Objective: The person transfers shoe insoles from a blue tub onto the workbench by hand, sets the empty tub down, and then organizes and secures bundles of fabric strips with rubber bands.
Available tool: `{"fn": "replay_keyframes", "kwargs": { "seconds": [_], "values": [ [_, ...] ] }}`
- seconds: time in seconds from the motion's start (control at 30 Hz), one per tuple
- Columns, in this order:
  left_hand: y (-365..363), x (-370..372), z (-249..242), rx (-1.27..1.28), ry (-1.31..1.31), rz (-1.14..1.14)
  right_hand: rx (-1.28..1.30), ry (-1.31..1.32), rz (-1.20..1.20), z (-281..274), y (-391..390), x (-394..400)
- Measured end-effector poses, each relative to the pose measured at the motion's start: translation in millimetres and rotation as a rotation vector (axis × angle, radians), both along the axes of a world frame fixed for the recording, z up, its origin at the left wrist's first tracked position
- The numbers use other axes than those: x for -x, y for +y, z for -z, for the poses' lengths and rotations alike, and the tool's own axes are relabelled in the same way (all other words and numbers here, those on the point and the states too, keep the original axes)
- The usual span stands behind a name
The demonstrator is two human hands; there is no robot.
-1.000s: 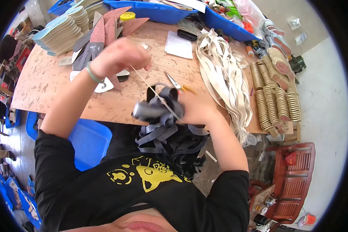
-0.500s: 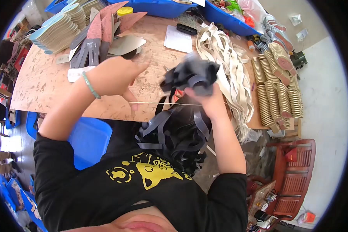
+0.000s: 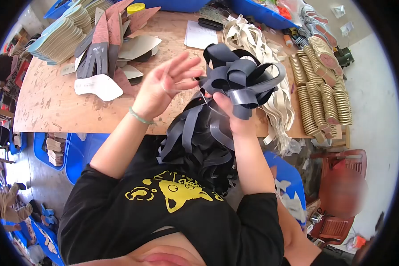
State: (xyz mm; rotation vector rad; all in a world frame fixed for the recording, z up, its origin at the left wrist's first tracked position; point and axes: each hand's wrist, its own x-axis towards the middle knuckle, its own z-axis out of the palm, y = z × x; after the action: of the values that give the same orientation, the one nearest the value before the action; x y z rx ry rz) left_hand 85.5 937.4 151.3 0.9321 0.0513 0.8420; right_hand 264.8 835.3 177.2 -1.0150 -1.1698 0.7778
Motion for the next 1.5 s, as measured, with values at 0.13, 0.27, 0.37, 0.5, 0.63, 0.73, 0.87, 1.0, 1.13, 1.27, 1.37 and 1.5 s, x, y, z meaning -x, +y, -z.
{"fn": "replay_keyframes", "kwargs": {
  "seconds": [0.13, 0.27, 0.37, 0.5, 0.63, 0.73, 0.87, 1.0, 1.13, 1.27, 1.37, 1.5],
  "values": [
    [-14, -24, 0, -0.242, 0.086, 0.026, 0.074, 0.009, 0.03, 11, 7, -7],
    [-12, -22, -29, -0.523, 0.432, 0.036, 0.13, -0.391, 0.131, 7, 7, 8],
    [-11, -22, -24, -0.616, 0.493, -0.019, 0.114, -0.715, 0.135, -11, 3, 3],
    [-10, -26, -16, -0.638, 0.432, -0.034, 0.453, -0.768, -0.216, -41, -12, -19],
    [-17, -37, -11, -0.485, 0.498, -0.197, 0.63, -1.032, -0.163, -92, -19, -22],
    [-16, -37, -13, -0.582, 0.742, -0.301, 0.415, -0.842, 0.235, -110, -39, -18],
    [-23, -49, -8, -0.886, 1.101, -0.432, 0.281, -1.082, 0.125, -65, -21, 24],
    [-31, -52, -8, -0.956, 1.078, -0.592, 0.266, -1.166, 0.214, -41, -11, 16],
    [-38, -48, -13, -1.074, 1.101, -0.672, 0.332, -1.11, 0.204, -41, -10, 14],
    [-37, -49, 2, -1.194, 1.089, -0.743, 0.48, -0.801, 0.046, -29, -8, 6],
    [-35, -46, 3, -1.207, 1.067, -0.793, 0.531, -0.495, -0.046, -15, -7, -5],
    [-30, -43, 6, -1.147, 1.146, -0.68, 0.611, -0.221, -0.074, -28, -11, 0]
  ]
}}
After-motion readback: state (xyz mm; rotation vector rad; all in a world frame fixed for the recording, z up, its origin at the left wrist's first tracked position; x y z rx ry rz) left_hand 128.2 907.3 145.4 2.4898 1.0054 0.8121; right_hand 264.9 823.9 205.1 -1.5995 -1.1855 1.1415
